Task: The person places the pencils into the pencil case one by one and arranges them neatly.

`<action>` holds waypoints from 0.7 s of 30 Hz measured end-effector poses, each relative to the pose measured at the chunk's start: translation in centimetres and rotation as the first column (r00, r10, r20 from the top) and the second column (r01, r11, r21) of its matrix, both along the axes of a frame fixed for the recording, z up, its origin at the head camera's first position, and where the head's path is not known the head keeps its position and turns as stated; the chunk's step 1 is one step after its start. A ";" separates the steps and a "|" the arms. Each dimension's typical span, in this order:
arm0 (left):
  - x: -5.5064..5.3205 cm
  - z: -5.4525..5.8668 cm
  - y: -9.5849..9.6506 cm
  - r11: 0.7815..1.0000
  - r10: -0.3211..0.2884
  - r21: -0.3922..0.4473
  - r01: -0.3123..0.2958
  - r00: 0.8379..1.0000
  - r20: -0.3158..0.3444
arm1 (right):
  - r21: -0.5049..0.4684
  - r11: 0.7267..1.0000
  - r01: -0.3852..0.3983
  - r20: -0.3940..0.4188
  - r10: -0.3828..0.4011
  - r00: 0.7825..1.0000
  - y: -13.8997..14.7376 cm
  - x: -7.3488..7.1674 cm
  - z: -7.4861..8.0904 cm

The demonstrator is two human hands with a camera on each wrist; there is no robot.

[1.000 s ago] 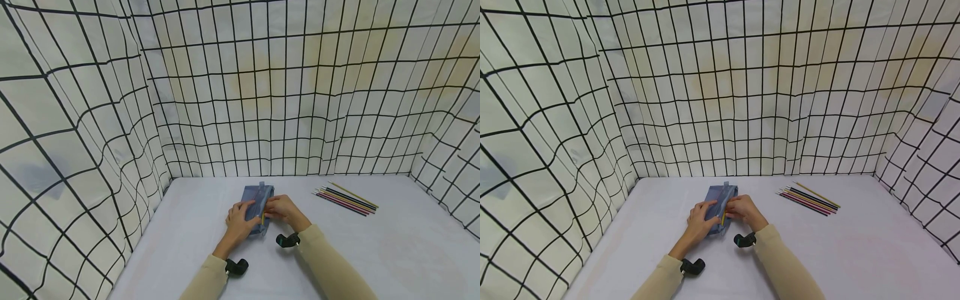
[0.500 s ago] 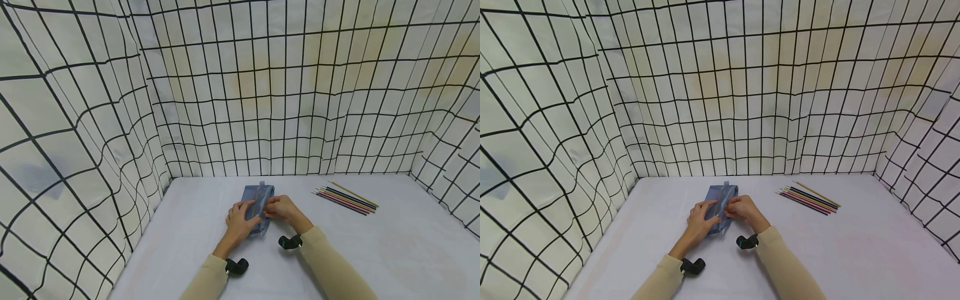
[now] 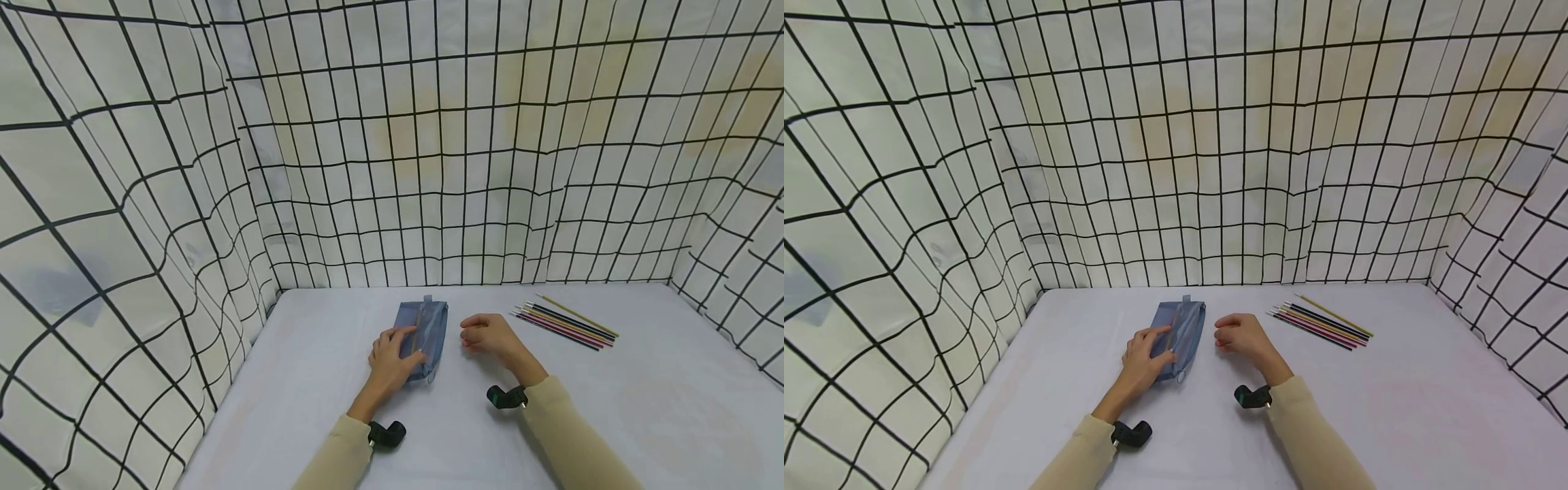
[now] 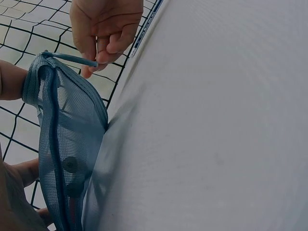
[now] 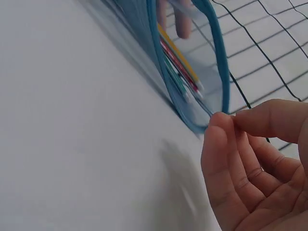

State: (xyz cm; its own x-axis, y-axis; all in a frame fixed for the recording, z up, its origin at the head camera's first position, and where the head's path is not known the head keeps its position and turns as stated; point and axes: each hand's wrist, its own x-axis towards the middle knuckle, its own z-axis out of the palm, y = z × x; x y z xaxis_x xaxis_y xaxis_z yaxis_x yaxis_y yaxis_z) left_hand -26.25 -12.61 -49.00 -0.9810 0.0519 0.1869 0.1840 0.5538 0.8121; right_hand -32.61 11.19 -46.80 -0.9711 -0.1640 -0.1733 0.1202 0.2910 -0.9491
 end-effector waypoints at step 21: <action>-0.3 -0.6 -0.1 1.000 0.023 0.004 -0.023 1.000 0.011 | 0.222 0.974 0.049 -0.206 -0.003 0.979 8.0 -0.7 1.6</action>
